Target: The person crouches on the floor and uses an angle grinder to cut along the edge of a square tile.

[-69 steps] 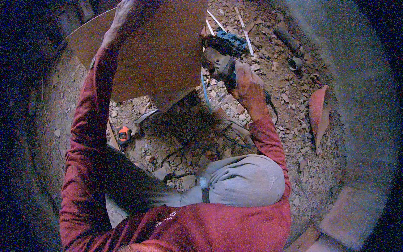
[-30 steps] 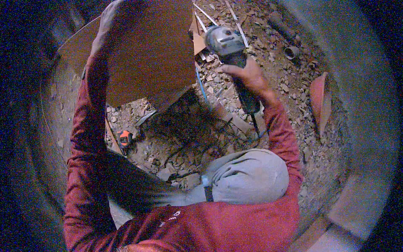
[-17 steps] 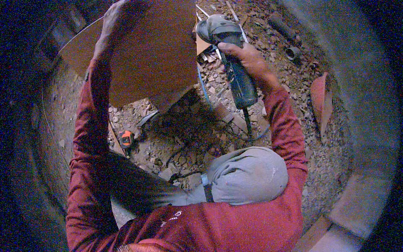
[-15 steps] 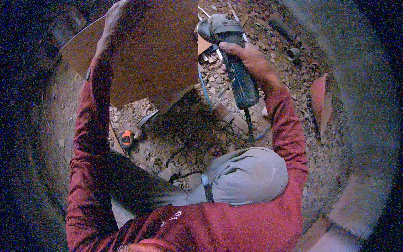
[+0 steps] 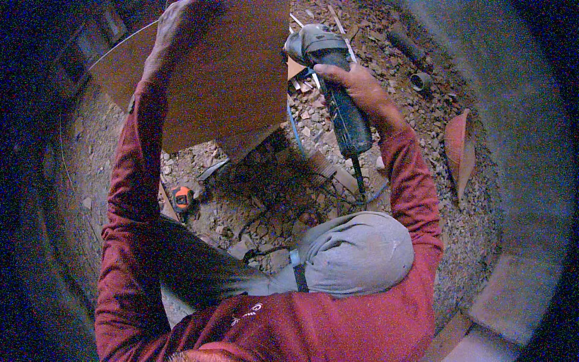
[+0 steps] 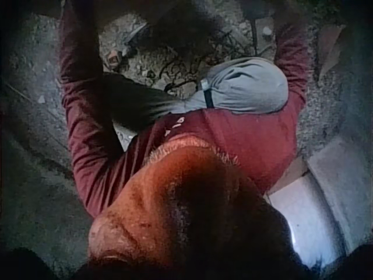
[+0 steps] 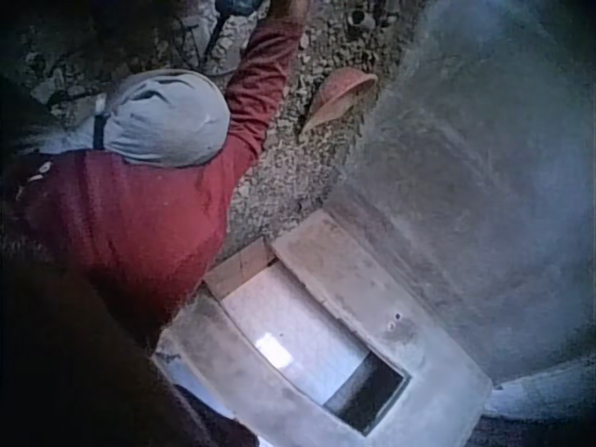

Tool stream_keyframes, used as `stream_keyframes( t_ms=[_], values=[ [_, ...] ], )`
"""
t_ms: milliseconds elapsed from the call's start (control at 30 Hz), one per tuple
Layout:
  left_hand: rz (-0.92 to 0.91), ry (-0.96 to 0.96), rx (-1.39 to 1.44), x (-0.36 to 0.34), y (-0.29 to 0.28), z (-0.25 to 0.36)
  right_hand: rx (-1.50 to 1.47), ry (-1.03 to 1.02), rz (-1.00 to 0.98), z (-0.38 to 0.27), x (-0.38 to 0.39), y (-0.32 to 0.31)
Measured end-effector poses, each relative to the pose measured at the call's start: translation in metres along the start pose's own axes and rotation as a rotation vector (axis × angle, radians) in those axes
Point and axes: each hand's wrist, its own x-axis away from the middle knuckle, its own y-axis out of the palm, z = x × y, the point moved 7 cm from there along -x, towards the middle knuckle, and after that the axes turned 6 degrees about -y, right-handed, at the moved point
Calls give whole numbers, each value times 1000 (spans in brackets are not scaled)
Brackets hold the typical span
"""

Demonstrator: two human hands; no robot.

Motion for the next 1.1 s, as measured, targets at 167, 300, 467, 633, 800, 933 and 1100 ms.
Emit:
stream_keyframes(
  t_ms=[167, 300, 467, 633, 800, 933, 1100],
  values=[
    [-11, -1, -9, 0, 0, 1, 13, -35, 7, -2, 1, 2],
    [-4, 7, 25, 0, -3, 2, 57, -32, 21, -1, 1, -1],
    [-12, 4, 16, -1, -4, 4, 26, -32, 36, -10, 8, 4],
    [-17, 15, 29, 0, -2, 1, 47, -29, 57, -7, 4, 7],
    [-23, -8, 2, -1, -3, 3, 102, -56, 35, -9, 2, 4],
    [-2, 7, 28, 2, -6, 4, 56, -75, 69, -16, 7, 9],
    [-59, -36, -25, -1, -2, 3, 107, -58, 66, -13, 8, 9]
  ],
)
